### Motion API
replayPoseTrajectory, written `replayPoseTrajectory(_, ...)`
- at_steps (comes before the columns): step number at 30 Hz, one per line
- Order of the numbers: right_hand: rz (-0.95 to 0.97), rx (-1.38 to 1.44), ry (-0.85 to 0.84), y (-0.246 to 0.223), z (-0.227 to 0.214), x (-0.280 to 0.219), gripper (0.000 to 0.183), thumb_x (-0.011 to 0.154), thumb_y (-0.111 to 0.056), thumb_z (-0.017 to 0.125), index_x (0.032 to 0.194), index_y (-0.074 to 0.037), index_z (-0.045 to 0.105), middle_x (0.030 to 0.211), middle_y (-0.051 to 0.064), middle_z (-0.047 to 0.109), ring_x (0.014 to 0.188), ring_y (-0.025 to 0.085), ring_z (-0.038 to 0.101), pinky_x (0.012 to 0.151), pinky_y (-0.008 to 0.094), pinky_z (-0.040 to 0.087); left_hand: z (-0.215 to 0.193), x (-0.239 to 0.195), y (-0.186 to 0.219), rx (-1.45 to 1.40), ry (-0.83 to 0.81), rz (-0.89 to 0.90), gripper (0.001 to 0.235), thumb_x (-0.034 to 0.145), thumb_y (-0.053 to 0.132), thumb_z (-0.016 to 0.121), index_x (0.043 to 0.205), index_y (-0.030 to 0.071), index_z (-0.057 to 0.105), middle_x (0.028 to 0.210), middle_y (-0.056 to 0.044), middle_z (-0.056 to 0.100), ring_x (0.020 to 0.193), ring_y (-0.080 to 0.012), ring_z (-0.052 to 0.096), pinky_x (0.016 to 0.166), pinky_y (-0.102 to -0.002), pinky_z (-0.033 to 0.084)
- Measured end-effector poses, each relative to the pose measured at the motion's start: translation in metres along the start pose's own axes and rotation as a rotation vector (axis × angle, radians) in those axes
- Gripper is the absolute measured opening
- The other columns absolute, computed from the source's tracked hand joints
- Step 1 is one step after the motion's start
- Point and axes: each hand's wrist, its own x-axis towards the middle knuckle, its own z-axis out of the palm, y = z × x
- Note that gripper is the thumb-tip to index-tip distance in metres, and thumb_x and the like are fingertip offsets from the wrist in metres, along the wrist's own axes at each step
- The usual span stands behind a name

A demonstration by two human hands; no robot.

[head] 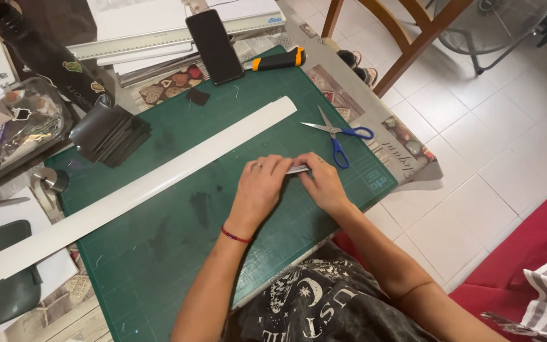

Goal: Folding and cutting a long black strip into smaller segments using scissors on a cutting mat.

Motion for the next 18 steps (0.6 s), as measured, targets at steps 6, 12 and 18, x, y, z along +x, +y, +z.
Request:
replayPoseTrajectory(6,0.038,-0.029,-0.022,-0.028,-0.009,0.003,0.029,0.104,-0.008,0.069,0.133,-0.013,0.068,0.124,0.007,0.076,0.123,0.025,0.072,0.107,0.039,0.056,0.002,-0.006,-0.004,-0.171,-0.252,-0.189,0.038,0.097,0.006,0.063,0.134,0.013,0.064,0.106,-0.005,0.063,0.101,-0.0304,0.069,0.081,-0.042,0.056)
replayPoseTrajectory(12,0.101,0.51,-0.206,-0.055,-0.002,0.004,0.088,0.094,0.012,0.055,0.172,-0.003,0.018,0.18,0.023,0.021,0.165,0.043,0.011,0.132,0.062,0.016,0.008,-0.008,0.007,-0.002,-0.127,-0.072,0.021,0.097,0.007,0.061,0.116,0.015,0.068,0.093,-0.001,0.057,0.087,-0.0256,0.066,0.072,-0.038,0.053)
replayPoseTrajectory(18,0.072,0.449,-0.167,-0.056,-0.001,0.004,0.069,0.101,0.005,0.055,0.167,-0.004,0.036,0.174,0.019,0.041,0.161,0.036,0.036,0.131,0.049,0.03,-0.012,-0.004,0.003,0.158,-0.021,-0.062,0.013,0.094,0.007,0.063,0.098,0.019,0.066,0.082,0.001,0.051,0.076,-0.0232,0.063,0.066,-0.035,0.054)
